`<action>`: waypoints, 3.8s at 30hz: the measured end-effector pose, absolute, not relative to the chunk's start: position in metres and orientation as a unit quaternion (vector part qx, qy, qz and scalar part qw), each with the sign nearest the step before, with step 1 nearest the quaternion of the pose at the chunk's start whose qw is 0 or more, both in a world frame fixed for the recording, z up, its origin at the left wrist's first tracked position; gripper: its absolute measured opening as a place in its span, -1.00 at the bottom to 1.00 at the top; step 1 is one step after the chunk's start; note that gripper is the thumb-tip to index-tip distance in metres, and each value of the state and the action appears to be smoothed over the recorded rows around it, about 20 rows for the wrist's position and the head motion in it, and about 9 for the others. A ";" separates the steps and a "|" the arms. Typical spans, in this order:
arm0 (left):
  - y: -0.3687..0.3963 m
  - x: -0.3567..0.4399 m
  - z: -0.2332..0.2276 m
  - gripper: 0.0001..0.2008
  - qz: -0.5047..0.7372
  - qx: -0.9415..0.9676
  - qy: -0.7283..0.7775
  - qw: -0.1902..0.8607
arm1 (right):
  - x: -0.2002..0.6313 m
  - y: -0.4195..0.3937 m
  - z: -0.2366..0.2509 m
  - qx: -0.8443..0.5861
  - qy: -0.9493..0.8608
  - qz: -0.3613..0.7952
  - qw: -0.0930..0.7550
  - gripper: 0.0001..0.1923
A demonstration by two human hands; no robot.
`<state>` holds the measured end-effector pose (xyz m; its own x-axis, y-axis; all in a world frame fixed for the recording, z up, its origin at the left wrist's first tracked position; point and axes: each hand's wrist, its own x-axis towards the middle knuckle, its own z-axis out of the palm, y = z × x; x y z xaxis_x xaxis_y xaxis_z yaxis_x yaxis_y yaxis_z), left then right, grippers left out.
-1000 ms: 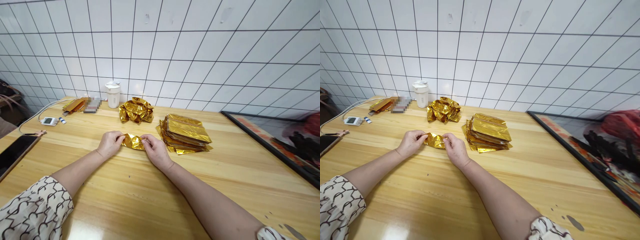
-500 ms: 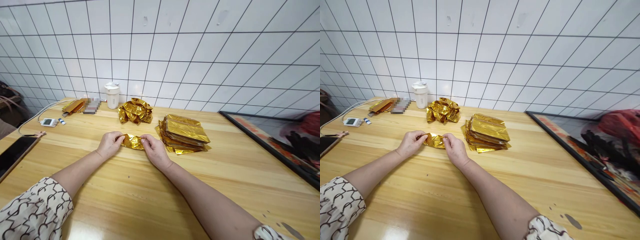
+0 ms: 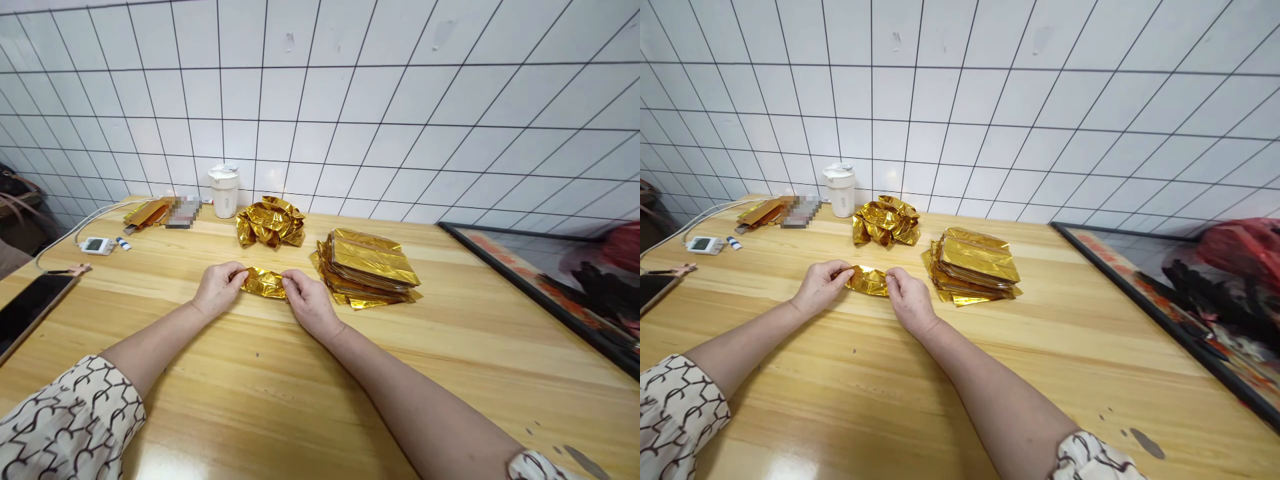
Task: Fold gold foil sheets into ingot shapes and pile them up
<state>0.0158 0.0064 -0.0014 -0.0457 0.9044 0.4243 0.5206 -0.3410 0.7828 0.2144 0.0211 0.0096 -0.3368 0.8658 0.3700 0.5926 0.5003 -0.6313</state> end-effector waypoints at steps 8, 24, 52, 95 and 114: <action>0.007 0.017 -0.004 -0.85 0.496 0.655 0.531 0.208 | 0.214 0.021 0.010 -0.459 -0.798 0.190 0.341 -0.77; 0.009 0.017 -0.003 -0.87 0.507 0.627 0.544 0.231 | 0.214 0.020 0.013 -0.444 -0.785 0.224 0.370 -0.79; 0.022 0.015 -0.011 -0.79 0.558 0.554 0.513 0.343 | 0.221 0.027 0.008 -0.366 -0.813 0.138 0.430 -0.80; 0.018 0.018 -0.004 -0.78 0.481 0.603 0.565 0.293 | 0.320 0.075 0.061 -0.613 -0.779 -0.011 0.126 -0.59; 0.017 0.014 -0.005 -0.78 0.493 0.607 0.550 0.294 | 0.303 0.052 0.056 -0.664 -0.741 -0.100 0.011 -0.72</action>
